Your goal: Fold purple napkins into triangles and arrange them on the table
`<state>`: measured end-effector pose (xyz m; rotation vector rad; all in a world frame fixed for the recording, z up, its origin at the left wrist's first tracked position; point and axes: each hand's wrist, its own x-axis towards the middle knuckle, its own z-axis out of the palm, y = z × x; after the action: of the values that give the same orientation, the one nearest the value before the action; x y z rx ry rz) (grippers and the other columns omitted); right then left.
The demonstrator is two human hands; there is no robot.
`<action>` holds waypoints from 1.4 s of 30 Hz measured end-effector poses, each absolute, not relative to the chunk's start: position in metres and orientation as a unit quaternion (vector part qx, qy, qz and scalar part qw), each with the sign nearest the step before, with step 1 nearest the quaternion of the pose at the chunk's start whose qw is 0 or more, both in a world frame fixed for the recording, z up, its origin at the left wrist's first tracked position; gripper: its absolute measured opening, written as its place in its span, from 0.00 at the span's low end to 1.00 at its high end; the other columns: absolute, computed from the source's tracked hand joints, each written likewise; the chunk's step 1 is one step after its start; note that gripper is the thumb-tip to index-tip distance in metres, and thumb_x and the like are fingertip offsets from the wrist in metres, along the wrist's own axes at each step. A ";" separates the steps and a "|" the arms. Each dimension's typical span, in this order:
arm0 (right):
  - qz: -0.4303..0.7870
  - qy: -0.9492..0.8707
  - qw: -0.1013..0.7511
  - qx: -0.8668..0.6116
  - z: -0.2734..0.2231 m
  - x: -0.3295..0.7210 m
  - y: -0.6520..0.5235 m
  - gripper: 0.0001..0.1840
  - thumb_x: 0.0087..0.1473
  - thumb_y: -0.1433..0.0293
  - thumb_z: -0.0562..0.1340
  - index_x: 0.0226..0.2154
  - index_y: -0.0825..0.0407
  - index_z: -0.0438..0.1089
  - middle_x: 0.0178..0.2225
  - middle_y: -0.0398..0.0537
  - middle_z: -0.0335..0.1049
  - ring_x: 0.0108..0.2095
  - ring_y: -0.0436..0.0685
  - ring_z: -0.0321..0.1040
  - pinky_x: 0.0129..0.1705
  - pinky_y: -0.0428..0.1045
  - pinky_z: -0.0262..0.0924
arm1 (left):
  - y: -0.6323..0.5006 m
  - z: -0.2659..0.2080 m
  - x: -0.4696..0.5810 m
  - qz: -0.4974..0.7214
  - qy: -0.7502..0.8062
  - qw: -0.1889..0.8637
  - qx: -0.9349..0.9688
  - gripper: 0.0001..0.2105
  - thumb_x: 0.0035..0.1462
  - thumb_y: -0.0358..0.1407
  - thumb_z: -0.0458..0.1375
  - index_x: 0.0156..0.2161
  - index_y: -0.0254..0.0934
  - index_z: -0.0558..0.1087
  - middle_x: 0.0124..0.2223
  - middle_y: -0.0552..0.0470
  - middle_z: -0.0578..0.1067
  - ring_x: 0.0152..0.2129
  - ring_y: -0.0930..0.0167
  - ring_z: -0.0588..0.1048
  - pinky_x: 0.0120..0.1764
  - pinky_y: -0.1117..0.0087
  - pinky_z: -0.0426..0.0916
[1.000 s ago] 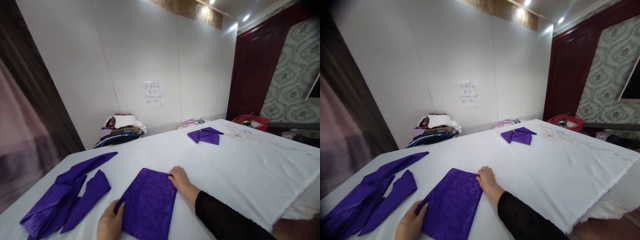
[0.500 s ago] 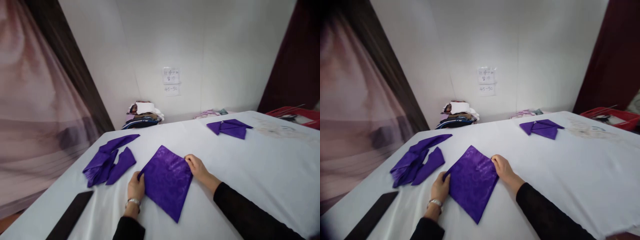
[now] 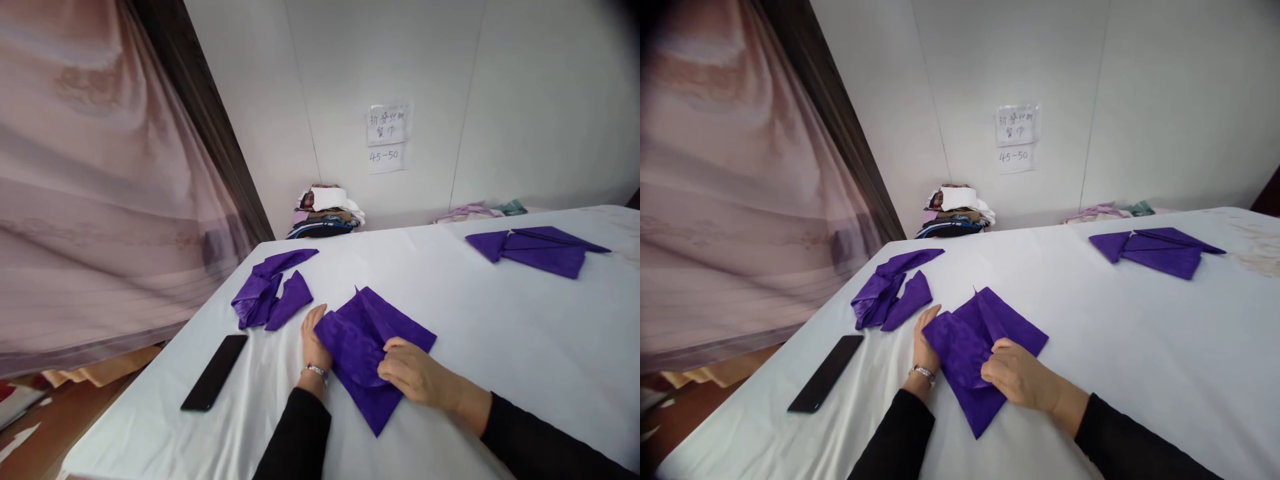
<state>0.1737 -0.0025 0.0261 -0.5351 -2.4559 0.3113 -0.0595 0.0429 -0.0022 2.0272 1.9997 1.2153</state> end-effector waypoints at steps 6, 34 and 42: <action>0.100 -0.922 0.322 -0.189 0.020 0.172 -0.003 0.11 0.58 0.76 0.49 0.33 0.50 0.65 0.24 0.42 0.65 0.25 0.51 0.59 0.44 0.55 0.56 | 0.025 0.010 -0.027 0.344 0.534 0.016 0.773 0.23 0.40 0.20 0.48 0.41 0.41 0.72 0.56 0.51 0.65 0.57 0.64 0.55 0.56 0.55 0.51; -0.008 -0.876 0.357 -0.323 0.027 0.235 0.019 0.07 0.54 0.67 0.56 0.33 0.47 0.70 0.28 0.42 0.72 0.30 0.53 0.69 0.53 0.60 0.55 | 0.031 0.001 -0.086 0.689 0.585 0.152 0.400 0.04 0.42 0.30 0.48 0.23 0.38 0.64 0.21 0.60 0.64 0.21 0.75 0.63 0.27 0.74 0.59; 0.052 -0.878 0.343 -0.331 0.017 0.236 -0.016 0.17 0.49 0.58 0.61 0.44 0.37 0.70 0.35 0.38 0.76 0.32 0.55 0.73 0.35 0.47 0.69 | 0.033 -0.003 -0.091 0.696 0.579 0.168 0.389 0.04 0.43 0.30 0.49 0.25 0.39 0.65 0.21 0.57 0.66 0.20 0.74 0.65 0.25 0.72 0.62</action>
<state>0.2361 -0.0160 0.0165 -0.8590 -2.2813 0.1352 -0.0910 0.0325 -0.0032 1.1069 1.6472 1.9811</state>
